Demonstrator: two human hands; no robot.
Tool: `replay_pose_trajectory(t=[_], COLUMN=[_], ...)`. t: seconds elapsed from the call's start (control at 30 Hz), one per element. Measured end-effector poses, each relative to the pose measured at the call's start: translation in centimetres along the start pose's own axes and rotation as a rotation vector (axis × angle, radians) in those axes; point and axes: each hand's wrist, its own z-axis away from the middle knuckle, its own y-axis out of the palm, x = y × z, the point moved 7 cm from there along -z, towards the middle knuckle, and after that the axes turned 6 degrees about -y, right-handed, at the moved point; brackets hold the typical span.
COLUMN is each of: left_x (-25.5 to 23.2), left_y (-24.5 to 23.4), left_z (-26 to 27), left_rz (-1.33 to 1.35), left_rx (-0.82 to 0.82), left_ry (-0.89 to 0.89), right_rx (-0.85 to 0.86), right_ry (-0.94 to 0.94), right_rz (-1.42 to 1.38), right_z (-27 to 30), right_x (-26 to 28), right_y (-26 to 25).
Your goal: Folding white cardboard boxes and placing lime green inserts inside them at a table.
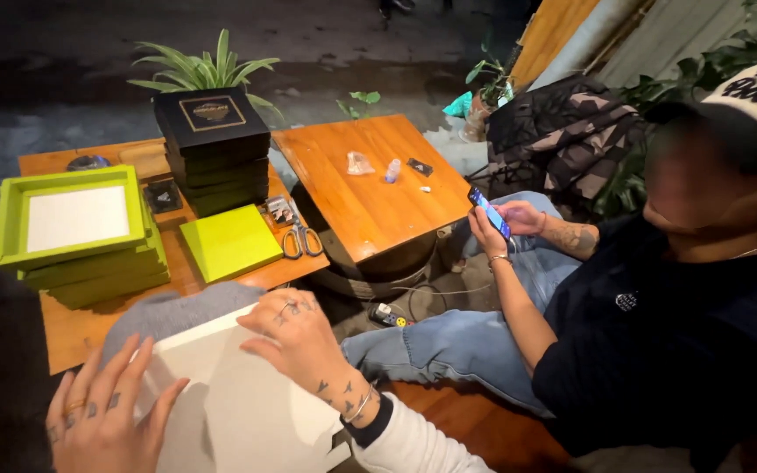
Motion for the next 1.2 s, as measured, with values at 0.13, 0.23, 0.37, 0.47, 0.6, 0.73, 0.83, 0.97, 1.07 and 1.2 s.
replay_pose_trajectory(t=[0.13, 0.23, 0.37, 0.47, 0.6, 0.73, 0.83, 0.97, 1.07, 1.2], left_x=[-0.5, -0.3, -0.3, -0.5, -0.6, -1.3, -2.0, -3.4, -4.5, -5.1], left_y=[-0.7, -1.0, 1.2, 1.7, 4.6, 6.7, 8.1, 7.6, 7.0, 5.5], left_z=[-0.4, -1.6, -1.8, -2.3, -3.4, -3.1, -2.0, -0.4, 1.9, 6.1], left_rz=[0.168, 0.288, 0.408, 0.442, 0.429, 0.363, 0.379, 0.281, 0.212, 0.172], left_rx=[-0.006, 0.143, 0.321, 0.42, 0.682, 0.798, 0.835, 0.637, 0.412, 0.114], left_ry=[-0.003, -0.092, -0.101, -0.121, -0.061, -0.12, -0.119, -0.019, 0.07, 0.094], right_rx=[-0.038, 0.034, 0.145, 0.214, 0.445, 0.56, 0.616, 0.474, 0.243, -0.112], right_ry=[0.033, -0.02, -0.06, -0.091, 0.138, 0.231, 0.273, 0.136, -0.092, -0.173], right_rz=[-0.045, -0.105, -0.029, -0.041, -0.123, -0.103, -0.078, 0.084, 0.305, 0.39], right_z=[0.1, -0.4, 0.3, 0.4, -0.5, -0.6, -0.1, 1.6, 3.6, 6.7], right_x=[-1.2, -1.2, -2.6, -2.9, -4.1, -4.5, -4.9, -5.3, -3.9, 0.3], right_y=[0.3, 0.5, 1.4, 1.8, 2.7, 3.7, 4.8, 6.3, 6.8, 5.4])
